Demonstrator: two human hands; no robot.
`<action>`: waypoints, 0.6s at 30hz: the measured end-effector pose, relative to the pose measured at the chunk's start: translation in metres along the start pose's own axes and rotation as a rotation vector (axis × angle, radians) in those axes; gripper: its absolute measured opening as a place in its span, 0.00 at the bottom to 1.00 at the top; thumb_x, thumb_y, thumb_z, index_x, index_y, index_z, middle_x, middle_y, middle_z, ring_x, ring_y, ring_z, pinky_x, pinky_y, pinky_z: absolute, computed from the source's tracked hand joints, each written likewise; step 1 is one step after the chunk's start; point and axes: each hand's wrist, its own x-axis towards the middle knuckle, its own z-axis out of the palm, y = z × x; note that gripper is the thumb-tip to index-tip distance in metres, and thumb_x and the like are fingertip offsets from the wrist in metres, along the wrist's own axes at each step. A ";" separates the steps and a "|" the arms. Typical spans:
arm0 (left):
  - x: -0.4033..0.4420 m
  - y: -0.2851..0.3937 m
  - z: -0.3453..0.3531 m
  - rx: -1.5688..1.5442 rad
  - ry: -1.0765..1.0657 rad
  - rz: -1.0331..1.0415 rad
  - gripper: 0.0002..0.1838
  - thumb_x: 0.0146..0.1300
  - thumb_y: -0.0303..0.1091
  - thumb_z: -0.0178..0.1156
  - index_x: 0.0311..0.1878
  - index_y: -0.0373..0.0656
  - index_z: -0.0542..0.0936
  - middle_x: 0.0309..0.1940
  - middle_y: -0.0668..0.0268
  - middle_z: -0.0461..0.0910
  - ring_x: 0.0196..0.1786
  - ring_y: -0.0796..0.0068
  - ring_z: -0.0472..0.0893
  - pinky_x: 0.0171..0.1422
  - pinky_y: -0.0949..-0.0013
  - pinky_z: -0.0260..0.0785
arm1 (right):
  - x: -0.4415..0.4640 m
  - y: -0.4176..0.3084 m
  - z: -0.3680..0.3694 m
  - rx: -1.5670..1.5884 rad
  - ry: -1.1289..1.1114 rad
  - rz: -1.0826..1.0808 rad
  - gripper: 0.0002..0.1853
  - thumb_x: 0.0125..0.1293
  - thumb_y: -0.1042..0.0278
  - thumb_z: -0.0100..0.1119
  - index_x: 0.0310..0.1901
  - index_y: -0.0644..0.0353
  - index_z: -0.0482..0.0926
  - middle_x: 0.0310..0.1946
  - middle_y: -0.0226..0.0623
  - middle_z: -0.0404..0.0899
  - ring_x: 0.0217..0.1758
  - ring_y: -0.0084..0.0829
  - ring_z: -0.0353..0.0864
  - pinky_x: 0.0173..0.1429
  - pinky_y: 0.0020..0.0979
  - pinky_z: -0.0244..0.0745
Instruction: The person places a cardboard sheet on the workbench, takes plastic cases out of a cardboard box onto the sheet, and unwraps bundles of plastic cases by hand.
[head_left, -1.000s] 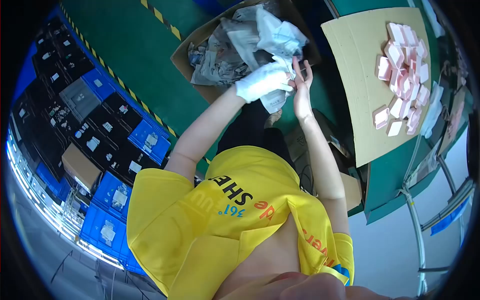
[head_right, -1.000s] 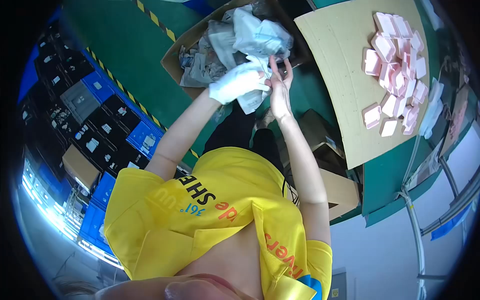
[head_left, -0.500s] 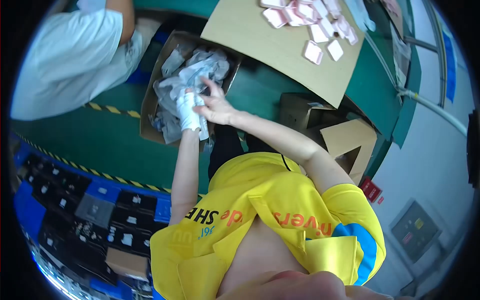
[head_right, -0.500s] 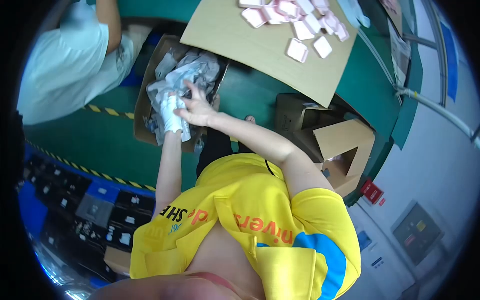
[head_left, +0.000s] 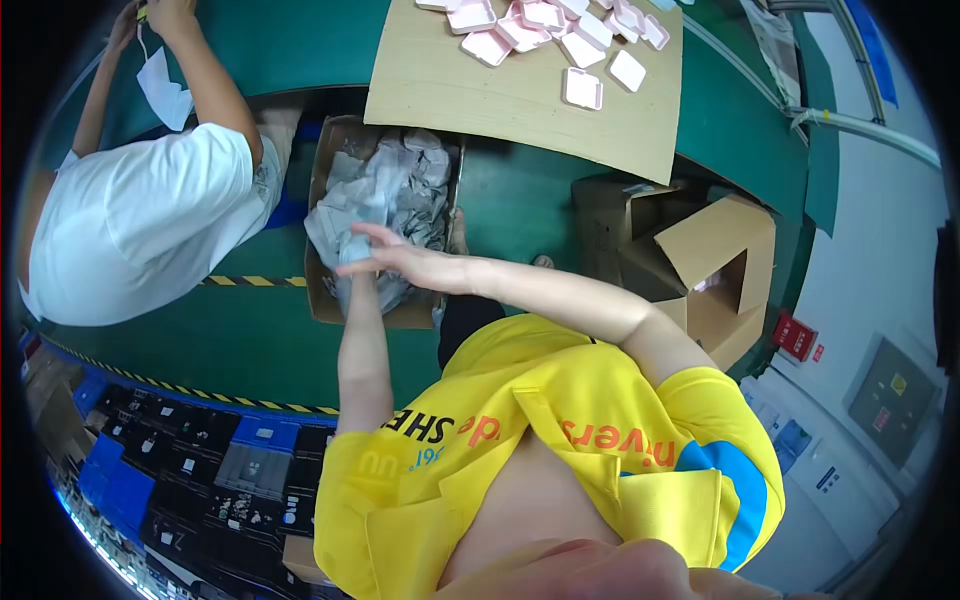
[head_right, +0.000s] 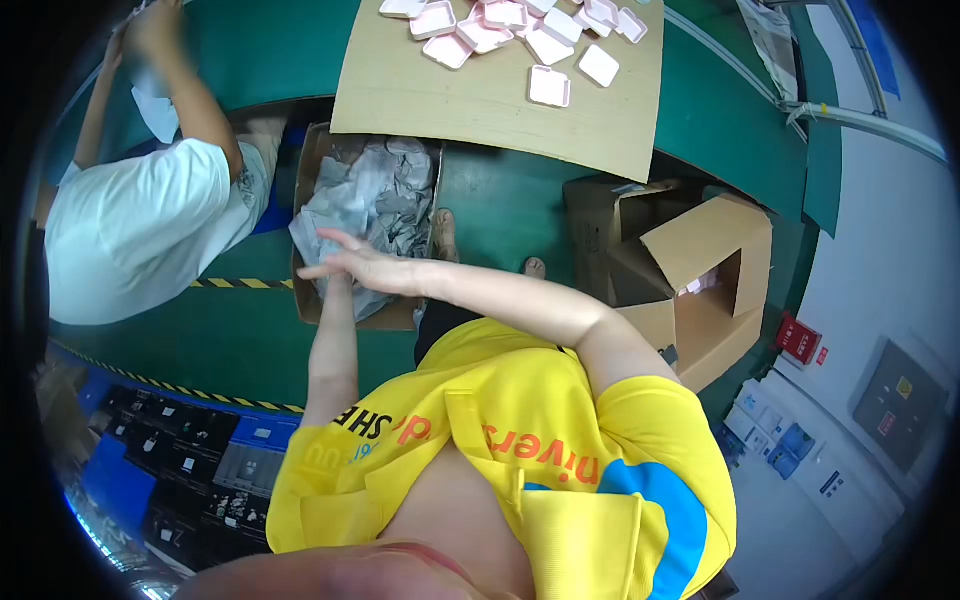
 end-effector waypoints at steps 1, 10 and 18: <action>0.030 -0.018 -0.010 0.294 -0.021 0.016 0.20 0.62 0.45 0.50 0.52 0.43 0.71 0.48 0.52 0.75 0.48 0.53 0.75 0.52 0.61 0.68 | -0.007 -0.018 0.002 0.320 -0.002 0.014 0.31 0.66 0.47 0.36 0.65 0.58 0.58 0.68 0.34 0.54 0.71 0.38 0.46 0.71 0.44 0.42; -0.034 0.019 -0.021 0.784 0.286 -0.122 0.20 0.54 0.43 0.54 0.47 0.43 0.76 0.49 0.51 0.75 0.52 0.48 0.74 0.52 0.57 0.68 | -0.089 -0.073 -0.069 0.988 0.106 -0.285 0.31 0.68 0.44 0.31 0.67 0.52 0.55 0.71 0.31 0.45 0.72 0.34 0.46 0.72 0.46 0.41; -0.040 0.001 -0.028 0.874 0.463 0.136 0.24 0.53 0.48 0.58 0.48 0.41 0.75 0.48 0.53 0.76 0.52 0.51 0.74 0.54 0.60 0.69 | -0.138 -0.060 -0.075 1.034 0.114 -0.424 0.25 0.68 0.48 0.38 0.63 0.48 0.62 0.69 0.32 0.49 0.71 0.36 0.48 0.72 0.46 0.42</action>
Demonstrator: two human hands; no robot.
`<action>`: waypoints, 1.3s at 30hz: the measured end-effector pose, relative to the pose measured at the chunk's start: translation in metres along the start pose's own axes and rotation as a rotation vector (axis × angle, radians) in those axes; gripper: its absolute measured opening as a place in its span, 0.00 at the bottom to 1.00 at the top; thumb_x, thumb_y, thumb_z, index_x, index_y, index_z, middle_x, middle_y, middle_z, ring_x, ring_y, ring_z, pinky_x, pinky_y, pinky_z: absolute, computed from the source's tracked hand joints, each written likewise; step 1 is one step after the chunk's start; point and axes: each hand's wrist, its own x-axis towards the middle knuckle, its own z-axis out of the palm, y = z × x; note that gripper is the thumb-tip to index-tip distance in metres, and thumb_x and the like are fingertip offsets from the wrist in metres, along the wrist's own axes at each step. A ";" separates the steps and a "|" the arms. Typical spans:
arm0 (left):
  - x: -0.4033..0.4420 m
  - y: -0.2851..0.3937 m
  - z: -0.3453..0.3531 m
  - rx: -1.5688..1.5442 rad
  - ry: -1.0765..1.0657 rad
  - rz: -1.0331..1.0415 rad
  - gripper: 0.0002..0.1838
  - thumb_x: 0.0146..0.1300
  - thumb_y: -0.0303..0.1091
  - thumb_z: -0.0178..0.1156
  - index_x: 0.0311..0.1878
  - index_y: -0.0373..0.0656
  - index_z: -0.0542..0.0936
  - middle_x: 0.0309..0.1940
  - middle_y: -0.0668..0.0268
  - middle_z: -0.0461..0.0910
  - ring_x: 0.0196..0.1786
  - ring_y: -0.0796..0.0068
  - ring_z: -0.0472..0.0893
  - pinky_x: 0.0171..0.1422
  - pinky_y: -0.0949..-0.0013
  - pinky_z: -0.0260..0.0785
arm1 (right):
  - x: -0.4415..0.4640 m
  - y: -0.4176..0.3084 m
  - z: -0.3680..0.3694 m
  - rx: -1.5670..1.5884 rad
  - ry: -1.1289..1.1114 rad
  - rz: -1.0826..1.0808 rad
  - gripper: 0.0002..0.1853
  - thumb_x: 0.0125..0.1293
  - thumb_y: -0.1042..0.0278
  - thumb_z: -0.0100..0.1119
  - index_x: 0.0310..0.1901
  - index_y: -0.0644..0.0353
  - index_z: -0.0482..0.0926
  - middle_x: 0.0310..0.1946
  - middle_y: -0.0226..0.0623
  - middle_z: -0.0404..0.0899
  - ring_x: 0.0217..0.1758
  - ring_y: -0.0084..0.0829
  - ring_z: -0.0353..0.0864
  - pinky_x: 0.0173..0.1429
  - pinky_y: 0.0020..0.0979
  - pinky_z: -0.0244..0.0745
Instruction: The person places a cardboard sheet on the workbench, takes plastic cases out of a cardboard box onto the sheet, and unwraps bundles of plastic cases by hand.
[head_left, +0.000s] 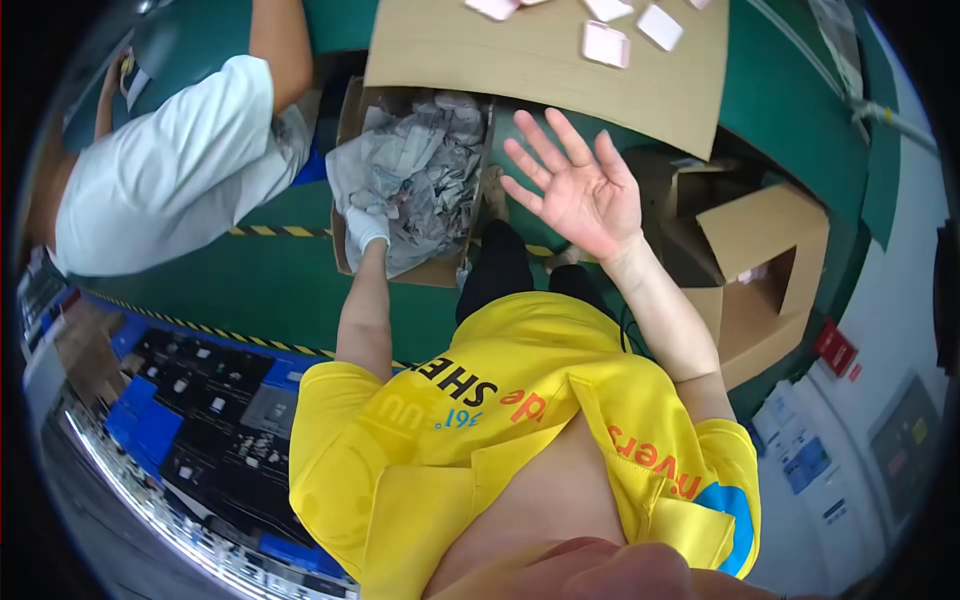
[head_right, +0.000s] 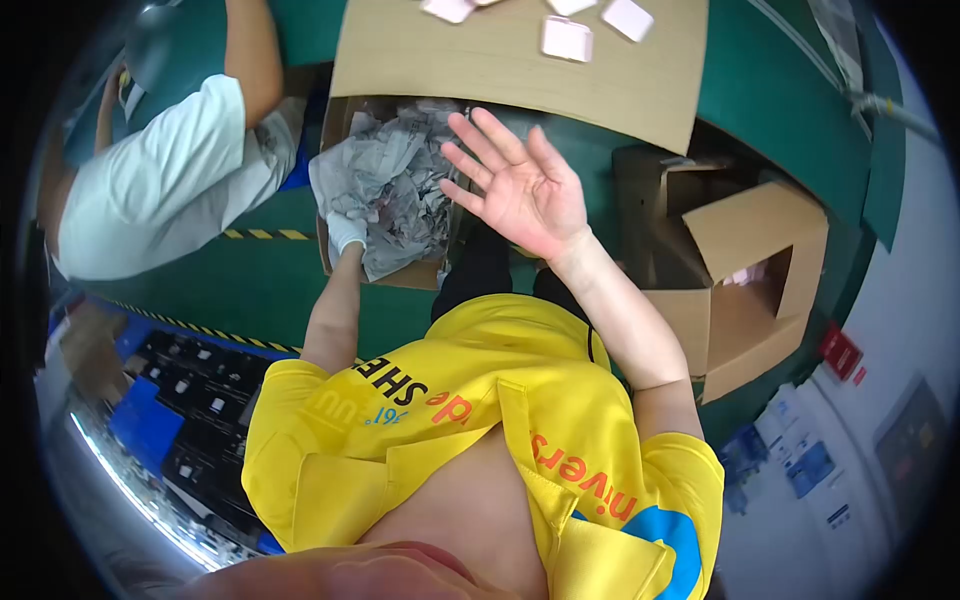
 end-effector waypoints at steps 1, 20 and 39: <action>-0.006 0.005 -0.002 -0.067 0.029 -0.002 0.26 0.53 0.50 0.56 0.50 0.41 0.74 0.50 0.53 0.75 0.53 0.52 0.74 0.55 0.60 0.68 | -0.005 -0.005 -0.004 -0.040 -0.006 -0.026 0.23 0.67 0.50 0.42 0.60 0.48 0.67 0.68 0.33 0.52 0.71 0.36 0.50 0.71 0.46 0.43; -0.159 0.400 -0.075 -0.030 0.609 0.625 0.41 0.31 0.59 0.70 0.42 0.36 0.71 0.42 0.51 0.75 0.46 0.52 0.75 0.52 0.60 0.69 | -0.365 -0.126 -0.109 0.084 0.361 -0.572 0.41 0.42 0.14 0.35 0.04 0.50 0.57 0.30 0.34 0.72 0.43 0.34 0.66 0.57 0.36 0.56; 0.122 0.414 -0.196 -0.484 0.461 -0.140 0.42 0.36 0.50 0.67 0.54 0.37 0.66 0.49 0.48 0.72 0.51 0.54 0.73 0.54 0.56 0.67 | -0.224 -0.149 -0.130 0.089 0.802 -0.437 0.36 0.56 0.28 0.43 0.44 0.58 0.73 0.37 0.35 0.78 0.37 0.31 0.74 0.47 0.37 0.69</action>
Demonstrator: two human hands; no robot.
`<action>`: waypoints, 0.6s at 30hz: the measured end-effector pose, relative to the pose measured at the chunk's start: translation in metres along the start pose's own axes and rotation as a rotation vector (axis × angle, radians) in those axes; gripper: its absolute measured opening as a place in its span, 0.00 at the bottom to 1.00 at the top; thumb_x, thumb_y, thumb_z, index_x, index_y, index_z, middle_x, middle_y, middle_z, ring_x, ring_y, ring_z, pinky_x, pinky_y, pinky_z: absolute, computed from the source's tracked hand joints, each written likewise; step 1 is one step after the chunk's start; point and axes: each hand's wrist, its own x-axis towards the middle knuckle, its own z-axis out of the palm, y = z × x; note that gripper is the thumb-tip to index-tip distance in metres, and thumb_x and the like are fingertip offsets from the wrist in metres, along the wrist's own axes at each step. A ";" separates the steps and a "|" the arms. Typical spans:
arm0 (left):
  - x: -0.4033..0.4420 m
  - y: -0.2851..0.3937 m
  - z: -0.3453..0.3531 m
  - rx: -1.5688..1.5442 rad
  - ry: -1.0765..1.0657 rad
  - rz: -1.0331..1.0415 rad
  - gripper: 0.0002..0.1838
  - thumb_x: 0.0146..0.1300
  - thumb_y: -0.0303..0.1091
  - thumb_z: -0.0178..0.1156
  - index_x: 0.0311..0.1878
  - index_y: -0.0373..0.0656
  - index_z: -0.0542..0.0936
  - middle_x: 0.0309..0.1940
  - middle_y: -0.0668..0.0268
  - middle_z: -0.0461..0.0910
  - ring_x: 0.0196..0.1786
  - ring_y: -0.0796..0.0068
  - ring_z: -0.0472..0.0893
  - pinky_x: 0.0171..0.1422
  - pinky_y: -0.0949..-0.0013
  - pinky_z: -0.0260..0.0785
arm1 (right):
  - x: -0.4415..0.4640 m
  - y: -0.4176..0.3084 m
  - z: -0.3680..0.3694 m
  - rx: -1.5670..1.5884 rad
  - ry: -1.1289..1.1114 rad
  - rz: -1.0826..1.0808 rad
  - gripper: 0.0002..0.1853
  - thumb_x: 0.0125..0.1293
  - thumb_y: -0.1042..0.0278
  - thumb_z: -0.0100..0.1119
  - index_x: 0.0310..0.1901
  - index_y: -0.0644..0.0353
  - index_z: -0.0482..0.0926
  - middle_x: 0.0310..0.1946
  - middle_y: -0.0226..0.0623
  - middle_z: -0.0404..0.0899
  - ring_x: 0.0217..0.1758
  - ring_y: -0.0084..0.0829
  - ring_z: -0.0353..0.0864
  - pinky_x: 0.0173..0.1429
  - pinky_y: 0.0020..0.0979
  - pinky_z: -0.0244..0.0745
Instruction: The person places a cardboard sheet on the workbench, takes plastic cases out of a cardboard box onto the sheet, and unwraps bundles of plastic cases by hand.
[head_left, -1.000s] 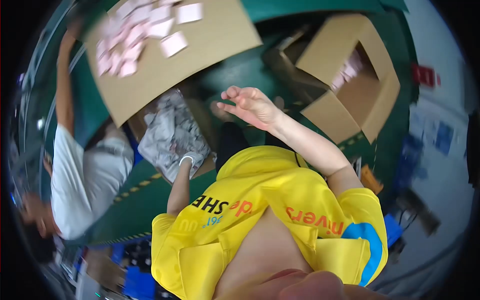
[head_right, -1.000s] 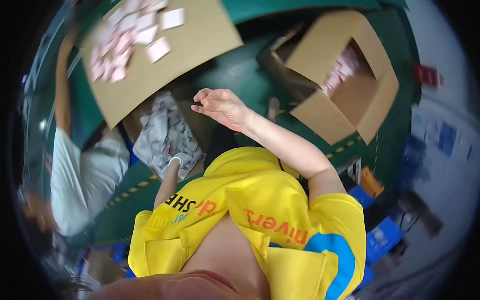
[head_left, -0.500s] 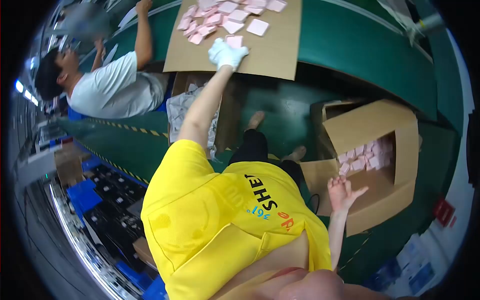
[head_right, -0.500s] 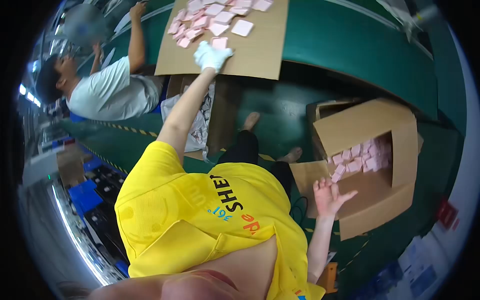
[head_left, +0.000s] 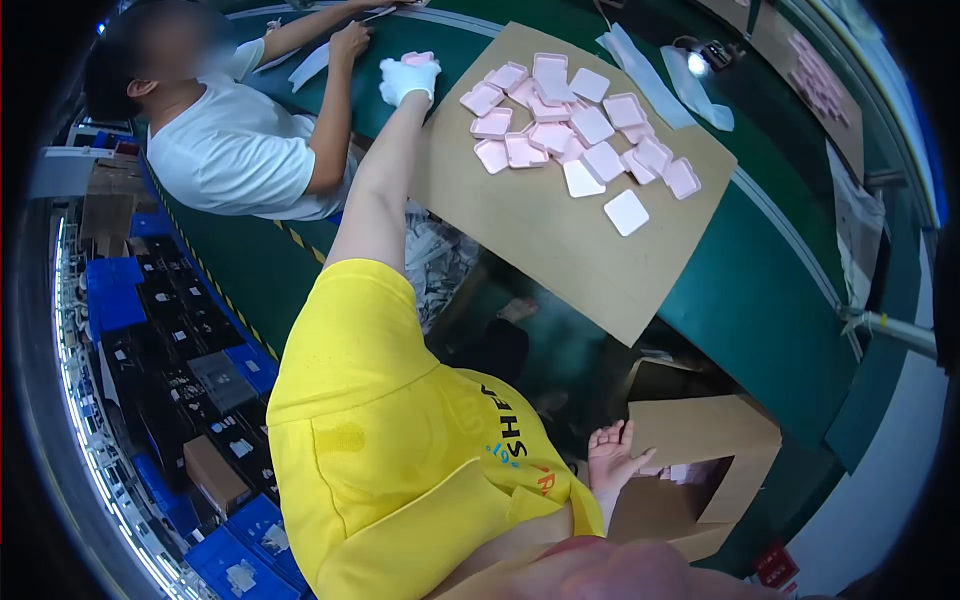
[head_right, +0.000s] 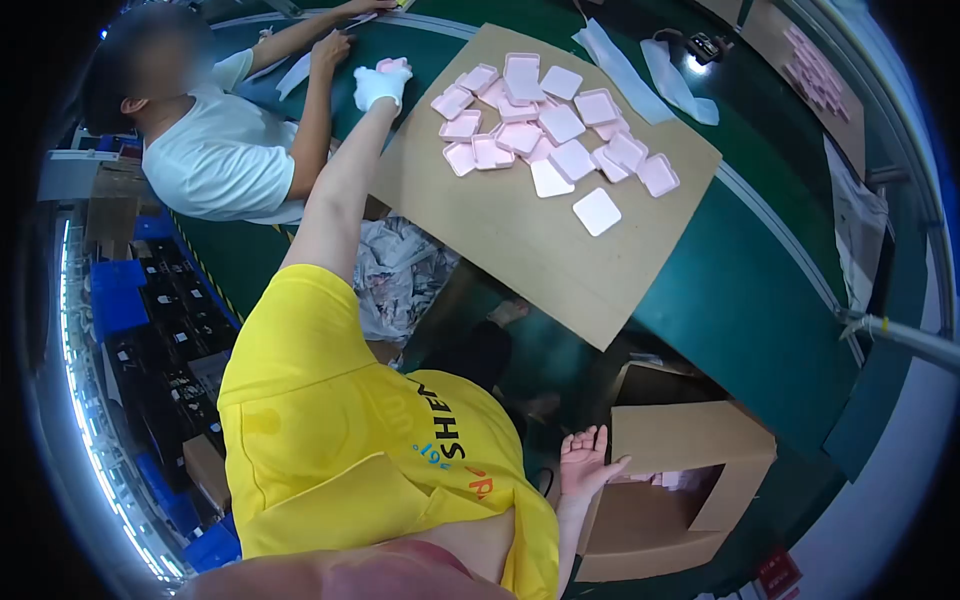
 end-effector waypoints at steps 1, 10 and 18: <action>0.006 0.001 0.003 0.020 0.068 0.113 0.42 0.37 0.50 0.67 0.55 0.37 0.65 0.49 0.48 0.71 0.53 0.53 0.71 0.55 0.55 0.65 | 0.003 0.001 0.002 -0.004 0.007 0.002 0.36 0.56 0.28 0.43 0.44 0.58 0.73 0.37 0.35 0.78 0.37 0.31 0.74 0.47 0.37 0.69; -0.234 0.023 0.022 -0.349 -0.130 1.134 0.32 0.43 0.42 0.62 0.50 0.36 0.64 0.51 0.48 0.62 0.55 0.47 0.60 0.59 0.52 0.54 | -0.001 -0.021 -0.023 0.021 0.034 -0.047 0.22 0.64 0.54 0.48 0.57 0.53 0.69 0.40 0.31 0.78 0.43 0.25 0.75 0.56 0.34 0.67; -0.555 -0.061 -0.060 -0.551 -1.509 1.690 0.23 0.43 0.32 0.62 0.46 0.41 0.72 0.46 0.54 0.70 0.49 0.51 0.69 0.53 0.56 0.62 | -0.076 -0.043 -0.101 -0.261 0.225 -0.413 0.31 0.61 0.70 0.54 0.66 0.56 0.56 0.56 0.37 0.68 0.52 0.27 0.72 0.58 0.31 0.67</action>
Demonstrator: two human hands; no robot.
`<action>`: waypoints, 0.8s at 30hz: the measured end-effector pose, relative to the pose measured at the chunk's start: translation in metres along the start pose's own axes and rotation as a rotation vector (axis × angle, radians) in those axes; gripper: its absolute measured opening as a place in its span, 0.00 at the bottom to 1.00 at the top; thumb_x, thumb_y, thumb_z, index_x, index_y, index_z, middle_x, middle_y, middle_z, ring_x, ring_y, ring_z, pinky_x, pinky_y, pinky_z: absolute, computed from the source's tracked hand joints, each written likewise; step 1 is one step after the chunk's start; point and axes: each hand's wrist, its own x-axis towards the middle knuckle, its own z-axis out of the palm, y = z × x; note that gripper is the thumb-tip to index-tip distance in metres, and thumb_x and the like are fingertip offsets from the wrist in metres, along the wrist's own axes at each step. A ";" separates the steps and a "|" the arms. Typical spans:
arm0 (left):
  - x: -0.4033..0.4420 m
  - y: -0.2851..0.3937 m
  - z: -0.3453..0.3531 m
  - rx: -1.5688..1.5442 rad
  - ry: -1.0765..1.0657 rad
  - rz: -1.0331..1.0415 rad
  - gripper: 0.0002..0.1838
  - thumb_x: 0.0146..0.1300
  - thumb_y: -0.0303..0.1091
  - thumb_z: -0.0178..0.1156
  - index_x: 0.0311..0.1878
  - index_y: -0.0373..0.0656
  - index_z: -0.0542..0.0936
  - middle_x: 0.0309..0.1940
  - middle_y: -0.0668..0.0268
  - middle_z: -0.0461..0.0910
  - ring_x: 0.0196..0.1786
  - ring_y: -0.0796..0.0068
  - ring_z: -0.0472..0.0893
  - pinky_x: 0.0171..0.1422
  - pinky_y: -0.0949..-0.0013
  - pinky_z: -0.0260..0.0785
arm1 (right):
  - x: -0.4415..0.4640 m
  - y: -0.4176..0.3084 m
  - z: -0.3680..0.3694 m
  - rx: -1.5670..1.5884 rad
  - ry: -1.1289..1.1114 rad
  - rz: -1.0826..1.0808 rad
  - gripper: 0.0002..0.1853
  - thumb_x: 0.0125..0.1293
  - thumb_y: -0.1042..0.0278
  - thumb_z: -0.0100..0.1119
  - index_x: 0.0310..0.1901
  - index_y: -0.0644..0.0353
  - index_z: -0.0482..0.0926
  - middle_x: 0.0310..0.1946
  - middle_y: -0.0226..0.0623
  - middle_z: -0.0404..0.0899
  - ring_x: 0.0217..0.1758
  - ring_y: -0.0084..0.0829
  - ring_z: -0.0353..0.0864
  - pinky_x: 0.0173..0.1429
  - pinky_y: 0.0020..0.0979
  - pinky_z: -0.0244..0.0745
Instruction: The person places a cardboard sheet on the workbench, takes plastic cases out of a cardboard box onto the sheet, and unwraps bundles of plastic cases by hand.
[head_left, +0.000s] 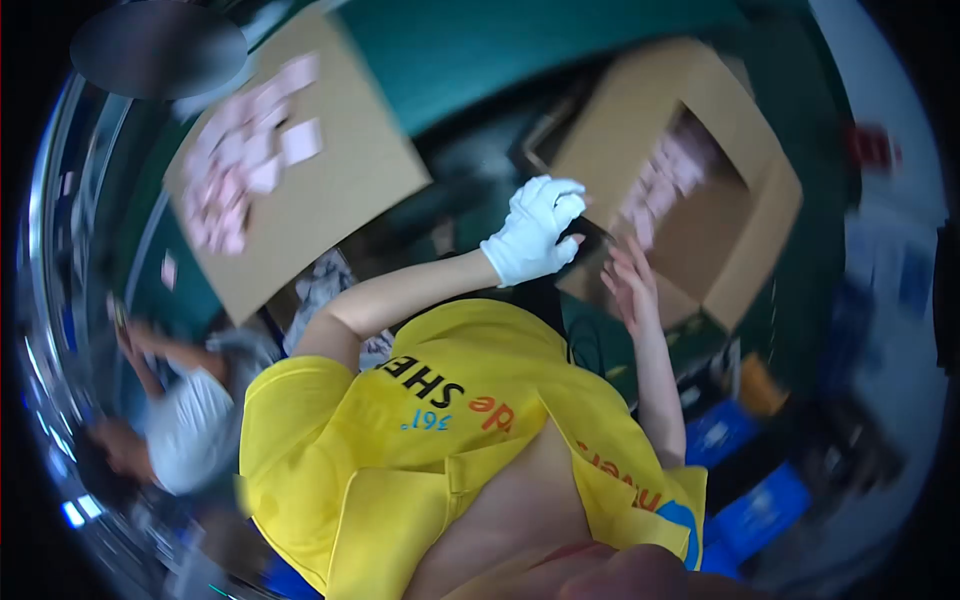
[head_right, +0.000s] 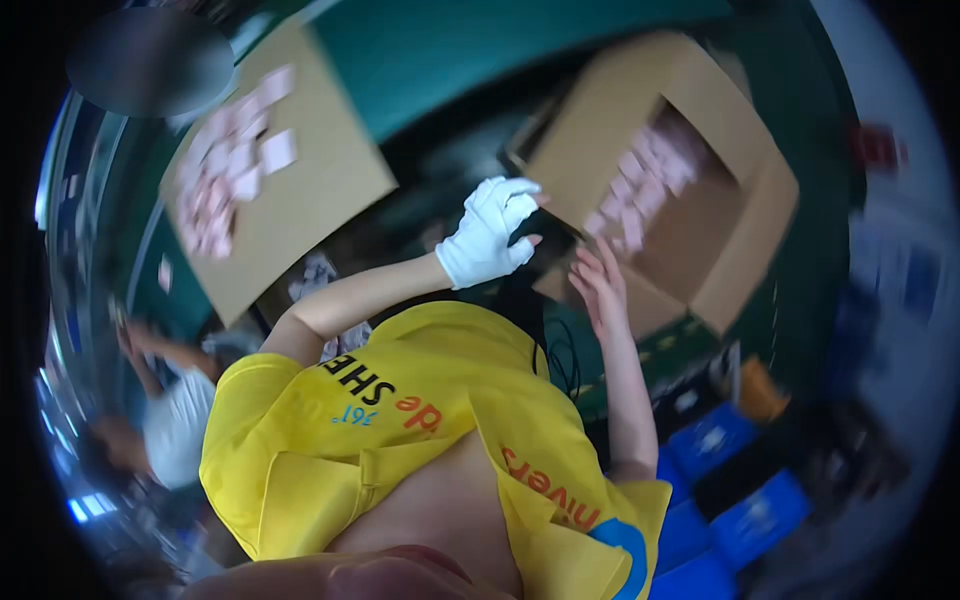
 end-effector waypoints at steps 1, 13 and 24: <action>0.000 0.015 0.029 -0.097 -0.178 0.061 0.22 0.42 0.30 0.63 0.46 0.41 0.73 0.44 0.55 0.73 0.47 0.52 0.71 0.52 0.57 0.64 | -0.009 0.002 -0.028 0.072 0.092 -0.015 0.31 0.61 0.70 0.54 0.66 0.56 0.56 0.56 0.37 0.68 0.52 0.27 0.72 0.58 0.31 0.67; 0.111 -0.102 0.360 0.530 -0.741 -0.634 0.19 0.50 0.37 0.54 0.45 0.40 0.78 0.42 0.50 0.78 0.44 0.54 0.78 0.48 0.60 0.70 | 0.126 0.008 -0.250 0.156 0.420 0.039 0.31 0.60 0.66 0.53 0.65 0.59 0.57 0.58 0.43 0.66 0.58 0.34 0.69 0.59 0.36 0.68; 0.123 -0.214 0.448 0.386 -0.446 -0.674 0.33 0.44 0.52 0.62 0.52 0.41 0.74 0.52 0.54 0.73 0.54 0.58 0.73 0.58 0.63 0.66 | 0.340 0.069 -0.302 -0.709 0.848 -0.048 0.48 0.42 0.49 0.67 0.63 0.63 0.57 0.59 0.53 0.63 0.61 0.49 0.65 0.62 0.40 0.62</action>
